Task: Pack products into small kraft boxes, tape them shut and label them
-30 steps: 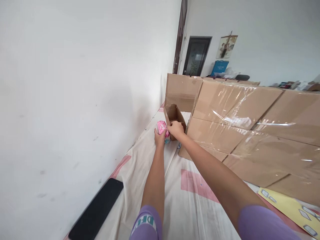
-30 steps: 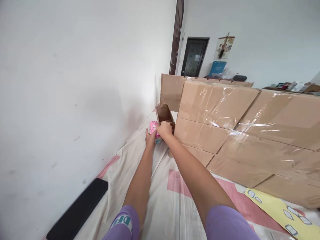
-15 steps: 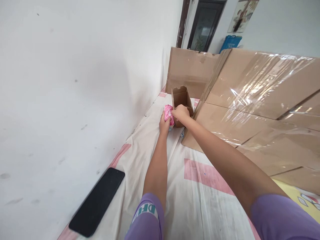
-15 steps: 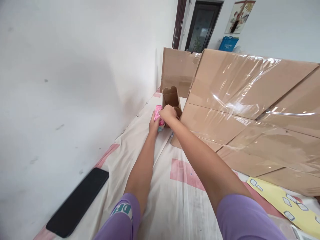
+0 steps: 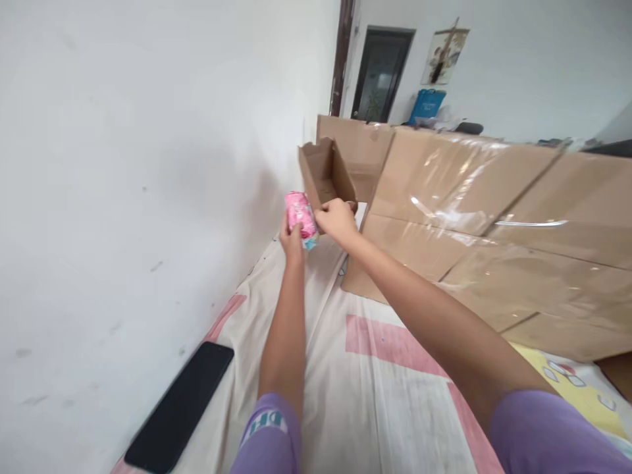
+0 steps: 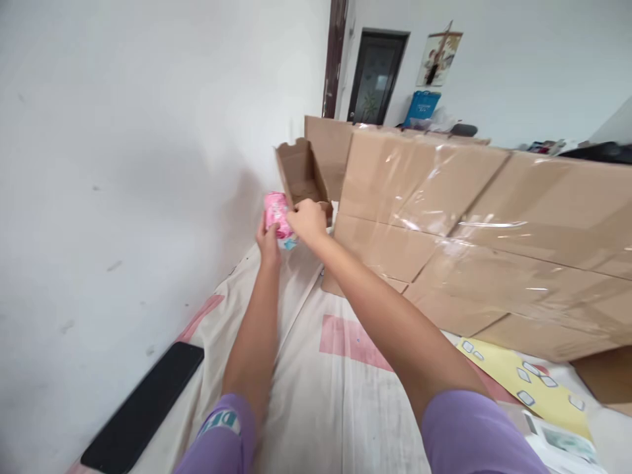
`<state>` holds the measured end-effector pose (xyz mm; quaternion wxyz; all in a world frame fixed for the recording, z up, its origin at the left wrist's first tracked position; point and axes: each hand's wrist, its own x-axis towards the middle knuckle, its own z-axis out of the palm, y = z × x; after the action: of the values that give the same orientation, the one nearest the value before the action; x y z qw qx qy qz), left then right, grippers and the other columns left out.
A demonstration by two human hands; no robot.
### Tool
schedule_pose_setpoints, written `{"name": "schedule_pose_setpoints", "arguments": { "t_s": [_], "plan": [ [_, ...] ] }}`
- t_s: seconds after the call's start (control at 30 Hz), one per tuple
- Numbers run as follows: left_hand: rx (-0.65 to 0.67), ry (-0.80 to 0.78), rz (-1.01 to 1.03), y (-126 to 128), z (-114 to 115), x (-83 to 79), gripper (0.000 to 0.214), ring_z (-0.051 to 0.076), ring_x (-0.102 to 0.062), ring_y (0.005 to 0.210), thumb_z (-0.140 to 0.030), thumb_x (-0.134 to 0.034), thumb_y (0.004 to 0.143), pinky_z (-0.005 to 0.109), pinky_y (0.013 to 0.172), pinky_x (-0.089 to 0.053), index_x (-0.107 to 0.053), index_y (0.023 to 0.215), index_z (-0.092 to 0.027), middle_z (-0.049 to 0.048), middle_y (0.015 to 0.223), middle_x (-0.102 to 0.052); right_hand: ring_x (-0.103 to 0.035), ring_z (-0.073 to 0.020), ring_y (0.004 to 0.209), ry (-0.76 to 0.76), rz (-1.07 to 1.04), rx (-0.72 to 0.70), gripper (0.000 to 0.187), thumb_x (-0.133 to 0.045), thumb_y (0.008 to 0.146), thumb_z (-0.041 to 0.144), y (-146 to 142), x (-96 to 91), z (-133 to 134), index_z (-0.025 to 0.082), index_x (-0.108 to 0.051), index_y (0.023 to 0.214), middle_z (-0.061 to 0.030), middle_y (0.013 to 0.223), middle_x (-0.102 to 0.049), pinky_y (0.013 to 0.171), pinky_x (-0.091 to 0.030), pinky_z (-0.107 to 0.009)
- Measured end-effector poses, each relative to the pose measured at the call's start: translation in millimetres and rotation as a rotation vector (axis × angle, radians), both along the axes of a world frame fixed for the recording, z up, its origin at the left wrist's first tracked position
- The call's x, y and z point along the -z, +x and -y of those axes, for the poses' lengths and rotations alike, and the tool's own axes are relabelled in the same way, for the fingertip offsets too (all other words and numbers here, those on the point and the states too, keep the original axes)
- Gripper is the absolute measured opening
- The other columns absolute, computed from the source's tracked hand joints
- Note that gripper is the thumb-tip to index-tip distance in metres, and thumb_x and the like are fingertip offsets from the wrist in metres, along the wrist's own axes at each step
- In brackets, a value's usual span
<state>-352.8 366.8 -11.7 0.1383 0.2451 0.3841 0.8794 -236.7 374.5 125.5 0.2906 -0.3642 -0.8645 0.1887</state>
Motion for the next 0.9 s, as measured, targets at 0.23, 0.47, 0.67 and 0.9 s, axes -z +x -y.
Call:
{"name": "schedule_pose_setpoints", "arguments": {
  "t_s": [0.23, 0.47, 0.67, 0.9],
  "plan": [
    [0.103, 0.163, 0.159, 35, 159, -44.5, 0.049, 0.025, -0.059, 0.130, -0.035, -0.054, 0.081, 0.041, 0.109, -0.049, -0.064, 0.127, -0.019, 0.0101, 0.139, -0.064, -0.026, -0.0094, 0.053, 0.005, -0.183, -0.369, 0.033, -0.052, 0.077, 0.019, 85, -56.6, 92, 0.021, -0.033, 0.050, 0.0052, 0.051, -0.029, 0.051, -0.021, -0.027],
    [0.223, 0.084, 0.371, 112, 313, -23.5, 0.050, 0.033, -0.062, 0.127, -0.046, -0.058, 0.074, 0.056, 0.107, -0.051, -0.069, 0.119, -0.026, 0.0084, 0.128, -0.072, -0.056, -0.0159, 0.065, -0.269, -0.234, -0.529, 0.024, -0.062, 0.080, 0.026, 245, -64.4, 149, 0.020, -0.058, 0.057, 0.0007, 0.061, -0.052, 0.057, -0.041, -0.028],
    [0.270, 0.070, 0.417, 180, 398, 27.5, 0.051, 0.026, -0.058, 0.134, -0.058, -0.048, 0.090, 0.046, 0.099, -0.059, -0.056, 0.139, -0.045, -0.0043, 0.140, -0.065, -0.047, -0.0133, 0.060, -0.310, 0.061, -0.460, 0.026, -0.063, 0.083, 0.024, 385, -22.6, 169, 0.021, -0.063, 0.058, -0.0005, 0.070, -0.049, 0.053, -0.038, -0.028],
    [0.479, 0.082, 0.434, 220, 418, 23.7, 0.045, 0.025, -0.052, 0.140, -0.062, -0.039, 0.096, 0.040, 0.089, -0.064, -0.052, 0.138, -0.055, -0.0081, 0.148, -0.058, -0.064, -0.0172, 0.072, -0.047, 0.316, -0.379, 0.020, -0.060, 0.080, 0.016, 444, 16.8, 196, 0.023, -0.064, 0.062, -0.0041, 0.097, -0.066, 0.064, -0.050, -0.033]
  ]
}}
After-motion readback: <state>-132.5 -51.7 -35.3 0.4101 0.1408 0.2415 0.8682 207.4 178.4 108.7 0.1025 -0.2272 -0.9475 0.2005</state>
